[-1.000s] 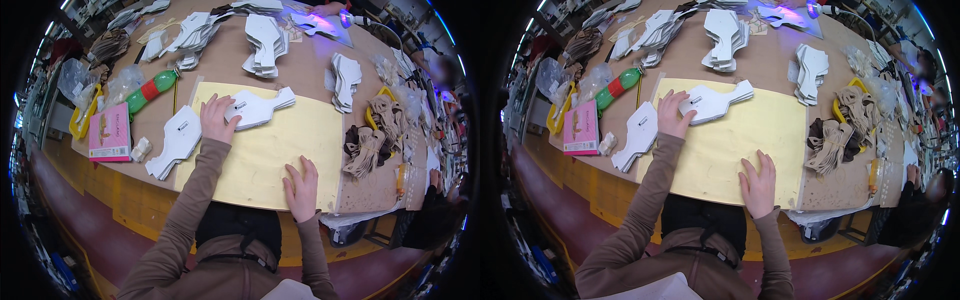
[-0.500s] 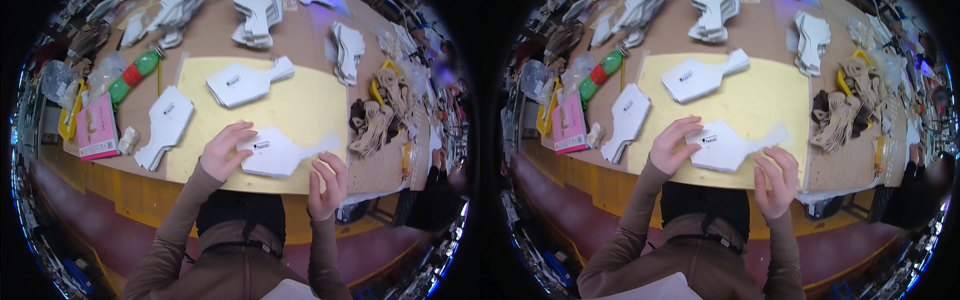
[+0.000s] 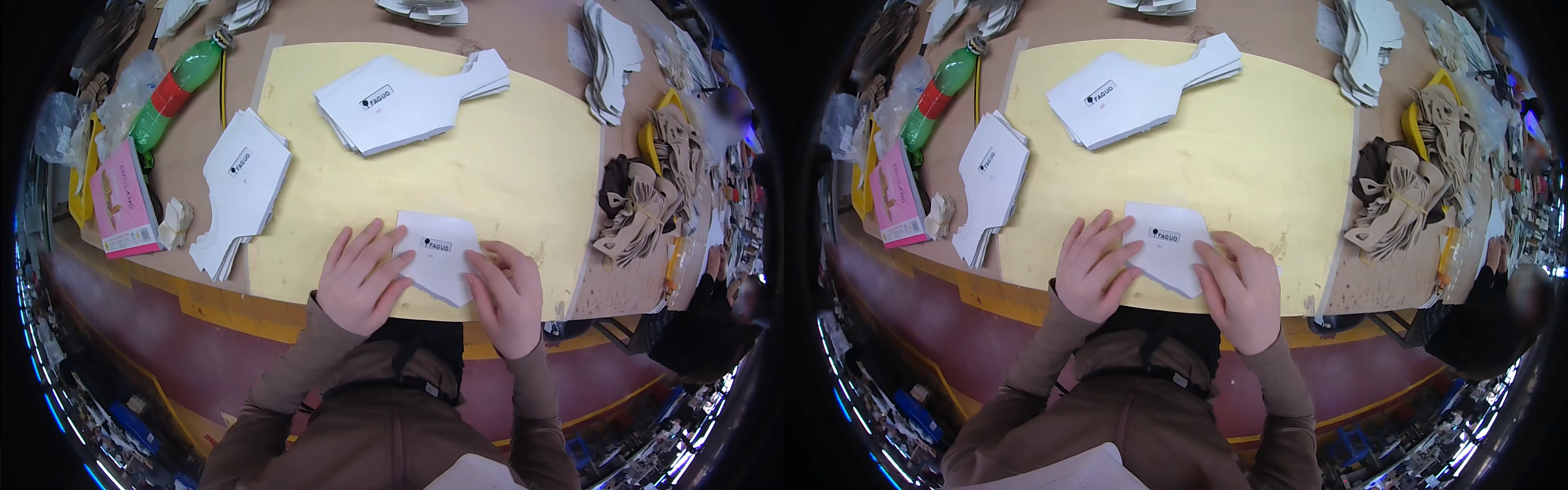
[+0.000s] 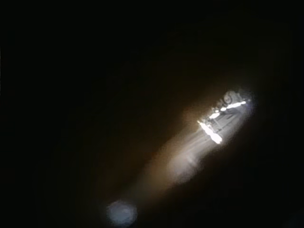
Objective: The person repeatedly picks up white paper cutouts, peels off a backing layer, and places a small rectangular label onto each piece. They then fold the paper and set it aside on the table.
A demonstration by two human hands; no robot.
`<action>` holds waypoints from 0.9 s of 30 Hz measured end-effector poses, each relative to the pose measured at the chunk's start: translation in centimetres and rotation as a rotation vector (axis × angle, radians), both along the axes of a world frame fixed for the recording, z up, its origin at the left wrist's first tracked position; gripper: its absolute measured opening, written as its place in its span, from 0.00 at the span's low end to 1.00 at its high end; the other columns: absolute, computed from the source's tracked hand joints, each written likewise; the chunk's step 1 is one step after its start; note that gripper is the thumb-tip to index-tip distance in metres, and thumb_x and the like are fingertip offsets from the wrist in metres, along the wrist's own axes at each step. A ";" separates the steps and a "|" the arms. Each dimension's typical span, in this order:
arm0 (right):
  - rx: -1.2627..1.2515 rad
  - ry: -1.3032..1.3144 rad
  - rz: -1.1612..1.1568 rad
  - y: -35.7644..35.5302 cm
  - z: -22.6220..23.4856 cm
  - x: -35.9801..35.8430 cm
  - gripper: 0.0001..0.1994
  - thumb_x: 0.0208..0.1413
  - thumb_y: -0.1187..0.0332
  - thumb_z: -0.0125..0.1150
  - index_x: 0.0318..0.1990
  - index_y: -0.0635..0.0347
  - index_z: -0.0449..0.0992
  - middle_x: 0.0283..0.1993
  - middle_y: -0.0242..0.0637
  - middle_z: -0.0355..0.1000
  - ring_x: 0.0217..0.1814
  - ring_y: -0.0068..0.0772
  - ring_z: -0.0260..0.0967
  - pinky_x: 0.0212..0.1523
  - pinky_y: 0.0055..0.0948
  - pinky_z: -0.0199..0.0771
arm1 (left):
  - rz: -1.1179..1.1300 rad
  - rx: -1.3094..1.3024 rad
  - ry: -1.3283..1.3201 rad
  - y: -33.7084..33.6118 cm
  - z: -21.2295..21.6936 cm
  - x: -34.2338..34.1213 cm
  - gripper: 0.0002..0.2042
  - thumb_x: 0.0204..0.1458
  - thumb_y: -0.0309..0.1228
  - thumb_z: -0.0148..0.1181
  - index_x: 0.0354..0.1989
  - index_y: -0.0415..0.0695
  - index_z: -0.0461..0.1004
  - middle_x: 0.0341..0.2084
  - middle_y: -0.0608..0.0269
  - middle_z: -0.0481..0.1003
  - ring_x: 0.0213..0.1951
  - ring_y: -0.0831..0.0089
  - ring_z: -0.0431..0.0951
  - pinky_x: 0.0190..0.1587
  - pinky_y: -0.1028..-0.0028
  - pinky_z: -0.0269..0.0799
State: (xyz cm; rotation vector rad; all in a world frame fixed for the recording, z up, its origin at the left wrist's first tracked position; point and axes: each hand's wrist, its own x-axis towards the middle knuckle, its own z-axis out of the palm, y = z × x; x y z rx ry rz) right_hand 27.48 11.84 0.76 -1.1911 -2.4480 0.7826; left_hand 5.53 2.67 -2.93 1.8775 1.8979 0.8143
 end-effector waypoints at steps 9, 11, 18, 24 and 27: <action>0.178 -0.139 0.039 -1.6 -2.3 -0.8 0.19 0.54 0.66 0.68 0.54 0.40 0.83 0.68 0.27 0.70 0.69 0.42 0.65 0.71 0.49 0.57 | -0.061 -0.040 0.225 0.2 0.5 0.6 0.18 0.53 0.37 0.64 0.55 0.59 0.81 0.63 0.63 0.73 0.65 0.55 0.69 0.71 0.50 0.50; 0.193 -0.147 0.036 -1.8 -2.4 -0.7 0.19 0.53 0.66 0.68 0.54 0.39 0.83 0.67 0.26 0.71 0.68 0.41 0.66 0.70 0.49 0.58 | -0.069 -0.045 0.261 0.2 0.5 0.8 0.18 0.54 0.37 0.63 0.55 0.61 0.81 0.63 0.64 0.73 0.65 0.57 0.69 0.71 0.50 0.49; 0.281 -0.179 -0.012 -2.1 -2.8 -0.8 0.14 0.52 0.66 0.67 0.47 0.43 0.86 0.60 0.22 0.77 0.64 0.40 0.70 0.71 0.50 0.53 | 0.000 -0.023 0.303 -0.2 0.1 1.6 0.16 0.54 0.35 0.62 0.52 0.61 0.83 0.59 0.68 0.77 0.64 0.60 0.71 0.73 0.46 0.43; 0.396 -0.182 -0.116 -2.5 -3.1 -1.0 0.10 0.50 0.66 0.67 0.41 0.45 0.87 0.53 0.17 0.80 0.63 0.37 0.71 0.75 0.51 0.43 | 0.104 0.052 0.380 -0.6 -0.3 1.8 0.12 0.53 0.34 0.63 0.46 0.58 0.84 0.53 0.76 0.80 0.62 0.62 0.72 0.74 0.43 0.36; 0.375 -0.178 -0.112 -2.6 -3.1 -0.9 0.11 0.50 0.65 0.66 0.42 0.43 0.87 0.55 0.16 0.79 0.63 0.36 0.70 0.76 0.53 0.41 | 0.109 0.028 0.378 -0.7 -0.2 1.9 0.13 0.51 0.34 0.63 0.46 0.59 0.84 0.53 0.77 0.80 0.62 0.61 0.72 0.74 0.41 0.35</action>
